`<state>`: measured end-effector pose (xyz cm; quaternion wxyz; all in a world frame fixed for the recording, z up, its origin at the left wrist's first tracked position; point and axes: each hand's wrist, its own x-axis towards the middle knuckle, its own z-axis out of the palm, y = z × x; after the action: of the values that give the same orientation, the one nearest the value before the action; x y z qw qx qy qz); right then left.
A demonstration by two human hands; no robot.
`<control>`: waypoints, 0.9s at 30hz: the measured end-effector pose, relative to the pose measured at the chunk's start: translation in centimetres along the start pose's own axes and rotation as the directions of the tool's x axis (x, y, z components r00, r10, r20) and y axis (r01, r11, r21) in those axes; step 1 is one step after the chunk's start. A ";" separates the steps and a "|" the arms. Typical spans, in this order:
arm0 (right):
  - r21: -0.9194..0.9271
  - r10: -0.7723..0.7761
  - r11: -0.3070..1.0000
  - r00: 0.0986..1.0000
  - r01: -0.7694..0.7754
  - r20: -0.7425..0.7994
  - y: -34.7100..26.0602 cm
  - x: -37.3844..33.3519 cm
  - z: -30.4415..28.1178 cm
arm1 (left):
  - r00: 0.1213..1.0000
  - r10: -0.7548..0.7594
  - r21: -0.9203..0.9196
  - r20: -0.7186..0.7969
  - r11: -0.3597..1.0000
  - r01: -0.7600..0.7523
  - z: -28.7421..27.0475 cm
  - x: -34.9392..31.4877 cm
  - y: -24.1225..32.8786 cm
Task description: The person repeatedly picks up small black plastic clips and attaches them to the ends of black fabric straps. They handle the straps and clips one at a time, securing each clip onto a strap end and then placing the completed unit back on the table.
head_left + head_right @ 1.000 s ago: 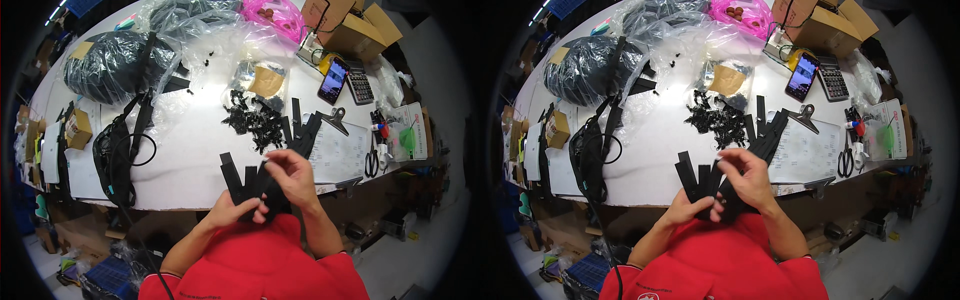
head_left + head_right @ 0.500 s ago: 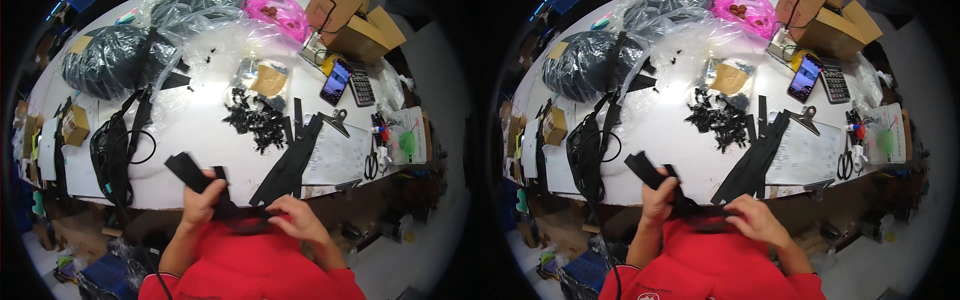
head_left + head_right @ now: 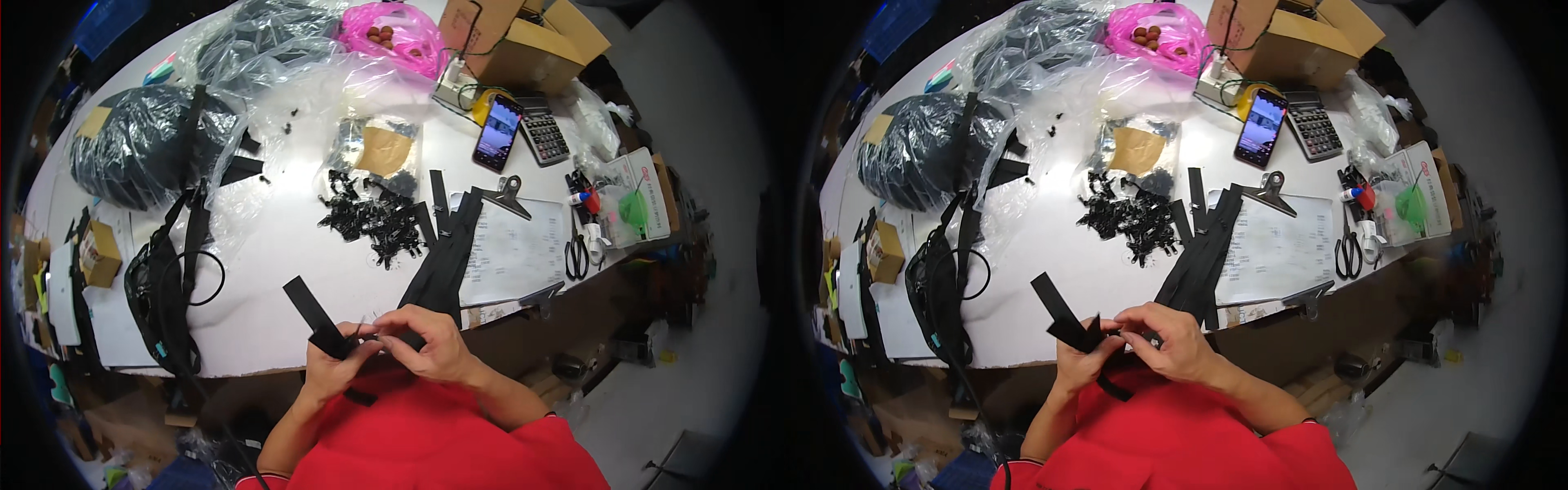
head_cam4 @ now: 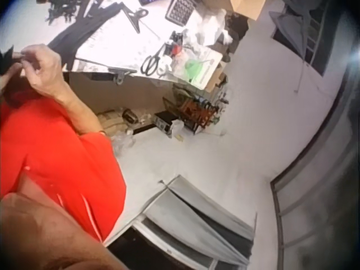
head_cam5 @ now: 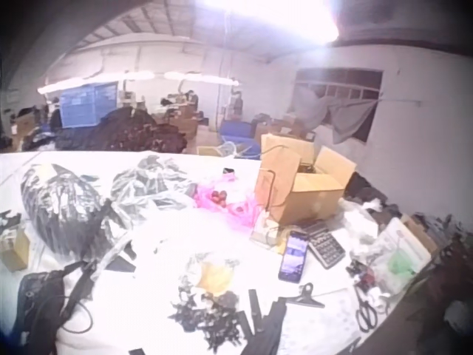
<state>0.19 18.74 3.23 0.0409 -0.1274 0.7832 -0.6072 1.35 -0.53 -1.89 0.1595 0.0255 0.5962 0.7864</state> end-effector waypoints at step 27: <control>-0.639 -0.190 0.767 0.972 0.061 -0.135 7.7 7.5 -0.2 | 0.980 -0.100 -0.273 -0.171 0.961 0.050 -1.5 -0.4 0.0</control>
<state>-8.25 18.87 -3.45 -0.1206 -0.1268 0.9310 -0.3203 1.37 -2.05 -2.25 0.1358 -0.0912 0.4975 0.8519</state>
